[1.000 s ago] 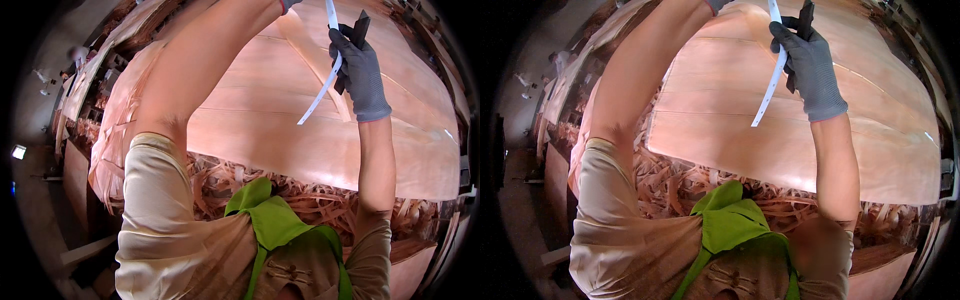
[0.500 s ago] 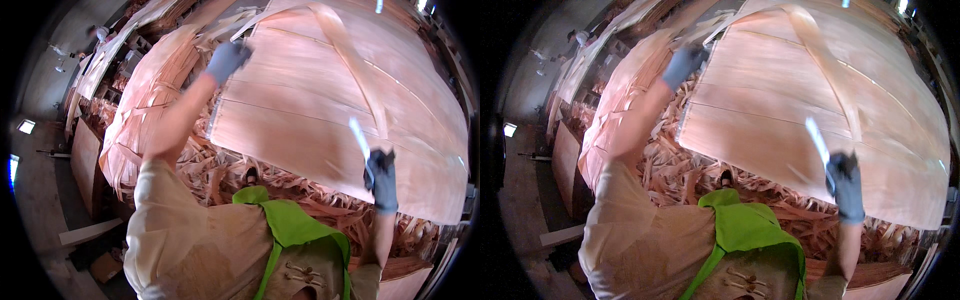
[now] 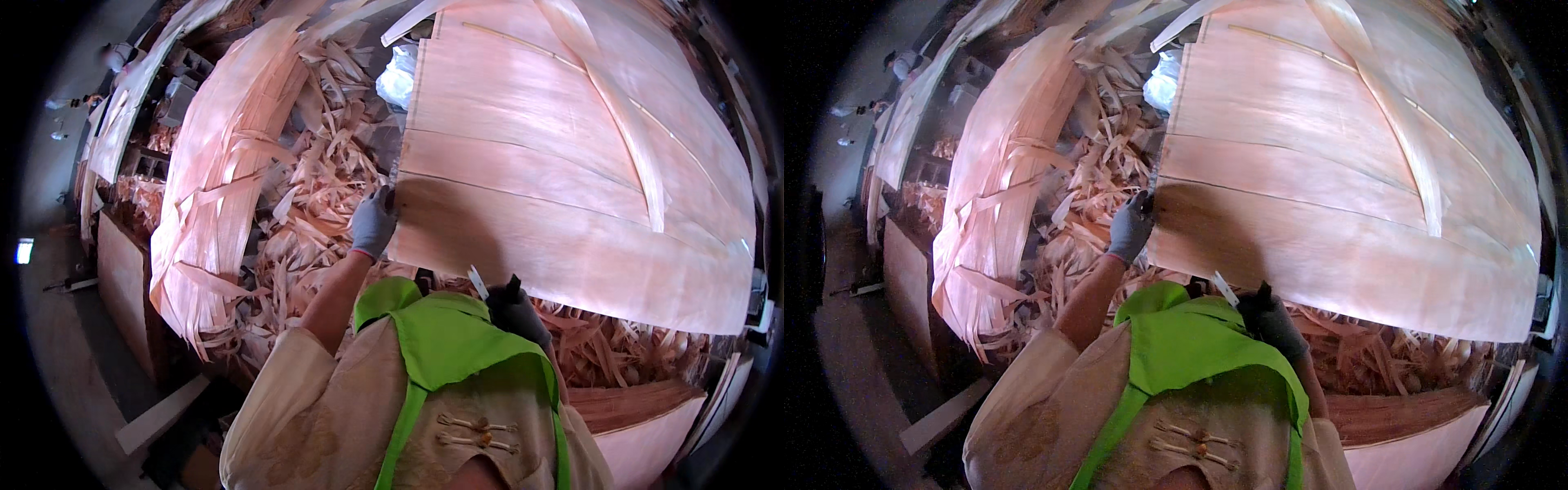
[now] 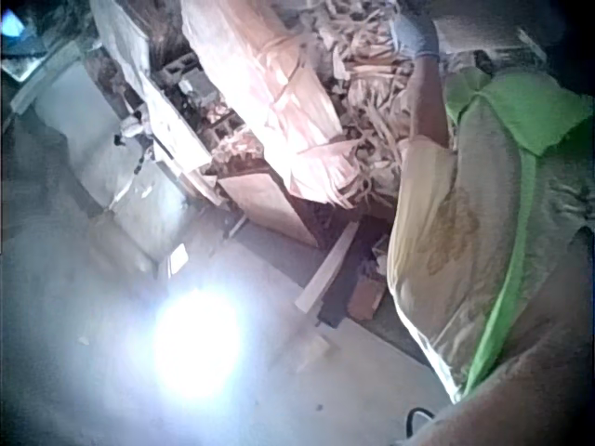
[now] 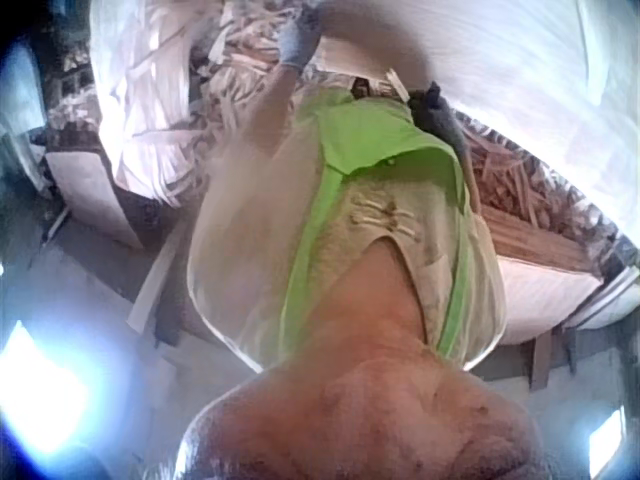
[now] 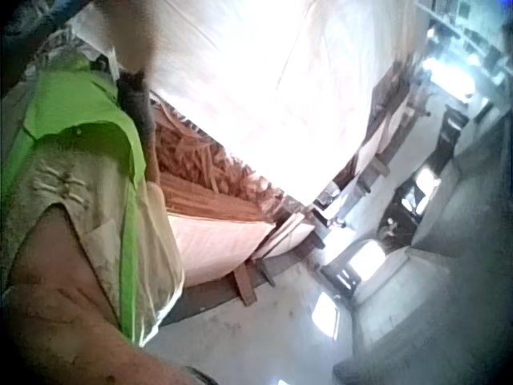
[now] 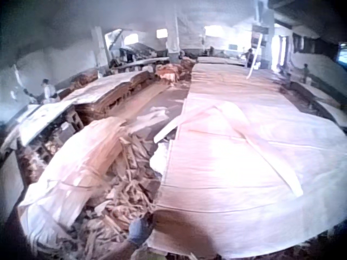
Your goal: The person processes sheets of wood veneer by lifting them onto a table, trimming the wood with a knife, and applying tape to the edges. They stack the finished sheets onto piles and walk over wood shavings.
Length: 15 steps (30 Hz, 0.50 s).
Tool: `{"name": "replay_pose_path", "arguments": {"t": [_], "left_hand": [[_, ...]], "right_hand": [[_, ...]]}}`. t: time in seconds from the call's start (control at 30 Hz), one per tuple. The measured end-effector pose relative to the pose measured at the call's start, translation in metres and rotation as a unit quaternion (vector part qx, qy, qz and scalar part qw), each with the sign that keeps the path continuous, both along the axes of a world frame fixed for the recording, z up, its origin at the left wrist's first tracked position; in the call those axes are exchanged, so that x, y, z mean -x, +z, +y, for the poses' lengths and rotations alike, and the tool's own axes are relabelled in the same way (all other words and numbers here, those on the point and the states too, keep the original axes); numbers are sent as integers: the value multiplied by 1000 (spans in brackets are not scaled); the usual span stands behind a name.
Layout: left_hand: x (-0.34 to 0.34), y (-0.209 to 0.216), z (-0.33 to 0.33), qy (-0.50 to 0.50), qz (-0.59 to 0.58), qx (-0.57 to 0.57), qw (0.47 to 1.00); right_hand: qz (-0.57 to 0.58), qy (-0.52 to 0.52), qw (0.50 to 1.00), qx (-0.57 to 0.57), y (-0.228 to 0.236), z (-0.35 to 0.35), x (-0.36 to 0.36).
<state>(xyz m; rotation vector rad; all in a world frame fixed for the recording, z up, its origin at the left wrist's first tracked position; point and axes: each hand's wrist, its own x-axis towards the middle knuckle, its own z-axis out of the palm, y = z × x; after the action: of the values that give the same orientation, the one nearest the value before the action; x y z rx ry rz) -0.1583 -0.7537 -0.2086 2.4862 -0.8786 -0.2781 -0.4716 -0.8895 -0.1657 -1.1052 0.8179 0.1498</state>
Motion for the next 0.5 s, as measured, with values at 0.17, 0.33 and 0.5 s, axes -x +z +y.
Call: {"name": "replay_pose_path", "arguments": {"t": [0.17, 0.33, 0.5], "left_hand": [[-2, 5, -2, -4, -1, -29, 1000], [-10, -6, -4, 36, 55, 38, 997], [-35, -39, 1, 69, 255, 190, 946]], "right_hand": [[5, -70, 997, -31, -19, -2, -31], [-28, -132, 991, -13, -68, -20, -52], [-40, -162, 985, -38, -73, -24, -61]]}}
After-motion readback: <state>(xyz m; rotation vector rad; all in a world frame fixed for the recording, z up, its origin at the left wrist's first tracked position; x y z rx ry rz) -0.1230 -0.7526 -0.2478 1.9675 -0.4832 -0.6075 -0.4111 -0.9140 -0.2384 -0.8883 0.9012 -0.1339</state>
